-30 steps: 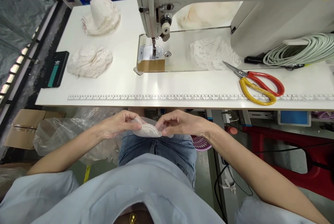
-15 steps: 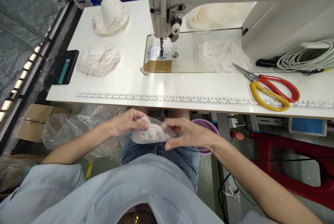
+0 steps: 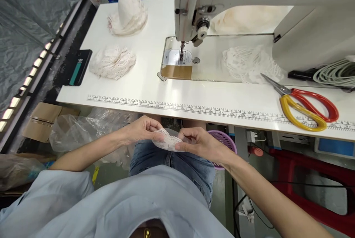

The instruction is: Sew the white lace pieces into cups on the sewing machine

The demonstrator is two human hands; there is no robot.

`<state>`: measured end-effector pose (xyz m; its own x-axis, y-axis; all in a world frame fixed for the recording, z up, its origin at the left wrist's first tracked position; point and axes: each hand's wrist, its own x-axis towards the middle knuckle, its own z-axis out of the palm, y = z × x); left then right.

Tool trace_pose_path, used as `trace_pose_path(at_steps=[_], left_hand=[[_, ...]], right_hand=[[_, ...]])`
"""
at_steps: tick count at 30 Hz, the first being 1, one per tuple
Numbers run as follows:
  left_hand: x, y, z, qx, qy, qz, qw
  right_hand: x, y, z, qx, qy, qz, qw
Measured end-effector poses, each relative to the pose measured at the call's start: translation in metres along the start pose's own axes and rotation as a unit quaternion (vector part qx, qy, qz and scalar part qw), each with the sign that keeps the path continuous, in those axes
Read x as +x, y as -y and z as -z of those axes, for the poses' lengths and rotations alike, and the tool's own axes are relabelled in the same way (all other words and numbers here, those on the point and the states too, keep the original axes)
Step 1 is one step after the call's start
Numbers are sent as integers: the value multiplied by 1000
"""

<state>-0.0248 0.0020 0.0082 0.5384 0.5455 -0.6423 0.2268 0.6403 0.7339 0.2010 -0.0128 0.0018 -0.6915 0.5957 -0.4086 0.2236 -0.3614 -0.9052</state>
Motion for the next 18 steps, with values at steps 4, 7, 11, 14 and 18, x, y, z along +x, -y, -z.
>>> trace_pose_path(at_steps=[4,7,11,14,18], left_hand=[[2,1,-3,35,10,-21,999],[1,0,-5,72,13,-46,996],[-3,1,-1,99,1,-60,993],[-4,3,0,106,-2,-63,992],[-5,0,-4,129,4,-77,989]], right_hand=[[2,0,-3,-12,16,6,1000],[6,-1,-5,-22,-14,8,1000],[6,-5,-5,-18,-37,-1,999],[5,-7,-4,-10,-34,-11,999],[7,-7,-6,-11,-19,-2,1000]])
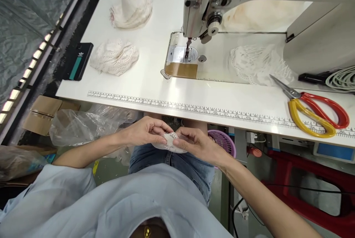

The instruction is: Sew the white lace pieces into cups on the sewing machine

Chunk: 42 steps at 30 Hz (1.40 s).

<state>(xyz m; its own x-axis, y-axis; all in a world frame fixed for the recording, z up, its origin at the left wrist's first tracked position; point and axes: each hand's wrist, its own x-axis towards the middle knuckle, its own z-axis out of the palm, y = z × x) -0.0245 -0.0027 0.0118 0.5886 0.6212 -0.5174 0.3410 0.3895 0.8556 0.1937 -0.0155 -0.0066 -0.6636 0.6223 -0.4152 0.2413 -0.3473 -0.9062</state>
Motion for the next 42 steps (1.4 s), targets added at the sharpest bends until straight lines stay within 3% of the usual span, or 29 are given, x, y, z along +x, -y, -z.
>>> trace_pose_path(at_steps=[10,19,25,29,33,36,38,40,42], left_hand=[[-2,3,2,28,-6,-27,999],[4,7,-12,-67,-77,-25,995],[3,8,-14,-84,-94,-33,991],[-6,-19,-4,-26,-133,-67,988],[13,-73,44,139,-137,-130,972],[57,-106,94,217,-58,-88,970],[91,-119,119,253,-38,-54,965],[121,-124,132,273,-45,-48,960],[140,-125,135,287,-48,-56,955]], right_hand=[[2,-2,-4,10,-50,12,999],[2,3,-5,-14,-106,15,994],[3,2,-8,15,-124,19,992],[5,20,-11,46,-133,33,989],[24,52,10,-43,-150,99,983],[47,64,47,-245,-195,144,939],[61,63,73,-383,-268,169,868],[70,57,95,-474,-323,217,790],[75,52,109,-538,-309,287,730]])
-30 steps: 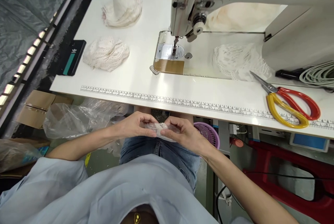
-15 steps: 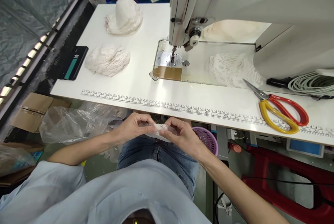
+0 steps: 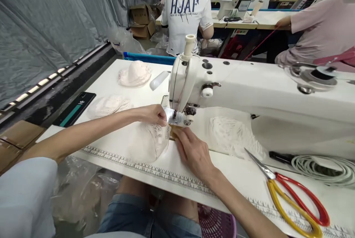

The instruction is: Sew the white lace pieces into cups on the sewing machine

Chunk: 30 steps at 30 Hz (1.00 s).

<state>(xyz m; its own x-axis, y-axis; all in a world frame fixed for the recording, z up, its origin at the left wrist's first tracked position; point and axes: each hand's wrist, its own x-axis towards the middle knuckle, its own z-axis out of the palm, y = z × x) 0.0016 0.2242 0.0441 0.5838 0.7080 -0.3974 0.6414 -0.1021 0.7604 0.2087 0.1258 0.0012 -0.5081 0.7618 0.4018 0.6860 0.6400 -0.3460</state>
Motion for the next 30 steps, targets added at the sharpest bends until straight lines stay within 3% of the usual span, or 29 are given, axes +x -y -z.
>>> trace_pose_path(at_steps=[3,6,22,26,30], left_hand=[[12,-5,-5,40,12,-15,999],[16,-11,-7,82,23,-22,996],[25,-10,-8,175,-5,-46,984],[17,-8,-14,252,-98,-15,963],[-2,-3,-30,315,-230,-132,912]], right_hand=[[4,-12,-2,-49,6,136,989],[9,-19,-2,-77,10,180,980],[4,-23,-4,-64,11,132,989],[4,-21,-4,-67,4,130,989],[6,-18,-3,-69,-7,134,989]])
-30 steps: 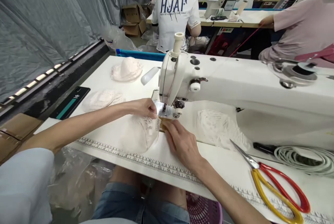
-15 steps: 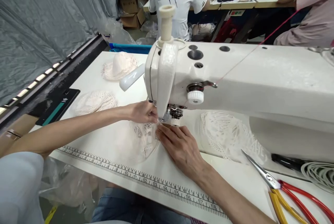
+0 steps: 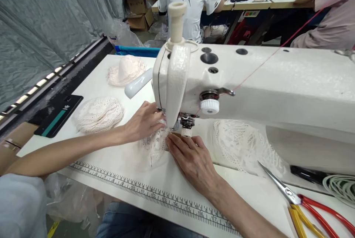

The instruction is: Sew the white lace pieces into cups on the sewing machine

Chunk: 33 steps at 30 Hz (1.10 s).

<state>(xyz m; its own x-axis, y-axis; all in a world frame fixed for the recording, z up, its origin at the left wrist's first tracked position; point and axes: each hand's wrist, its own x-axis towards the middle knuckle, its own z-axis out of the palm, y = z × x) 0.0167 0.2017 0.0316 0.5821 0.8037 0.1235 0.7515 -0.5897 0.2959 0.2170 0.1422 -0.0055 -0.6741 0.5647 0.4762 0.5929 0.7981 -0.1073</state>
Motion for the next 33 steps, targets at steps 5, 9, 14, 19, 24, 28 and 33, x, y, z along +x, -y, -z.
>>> trace_pose_path(at_steps=[5,9,14,19,24,28,33], left_hand=[[-24,-4,-6,-3,-6,-85,996],[-27,-1,-10,20,-13,-81,996],[-26,2,-14,41,-46,-93,994],[-21,7,-16,31,-46,-107,993],[-9,19,-19,-3,-57,-130,990],[-1,27,-19,-22,-57,-143,988],[1,30,-21,-38,-75,-168,982]], right_hand=[[1,-1,-1,-1,-10,-2,1000],[0,-3,-3,0,-12,-9,1000],[-1,-2,-2,-6,-16,-26,1000],[-1,-1,-3,-13,-13,-33,999],[3,-1,-4,-30,-13,-44,999],[6,-1,-4,-37,3,-51,998],[5,-1,-6,-38,0,-52,998]])
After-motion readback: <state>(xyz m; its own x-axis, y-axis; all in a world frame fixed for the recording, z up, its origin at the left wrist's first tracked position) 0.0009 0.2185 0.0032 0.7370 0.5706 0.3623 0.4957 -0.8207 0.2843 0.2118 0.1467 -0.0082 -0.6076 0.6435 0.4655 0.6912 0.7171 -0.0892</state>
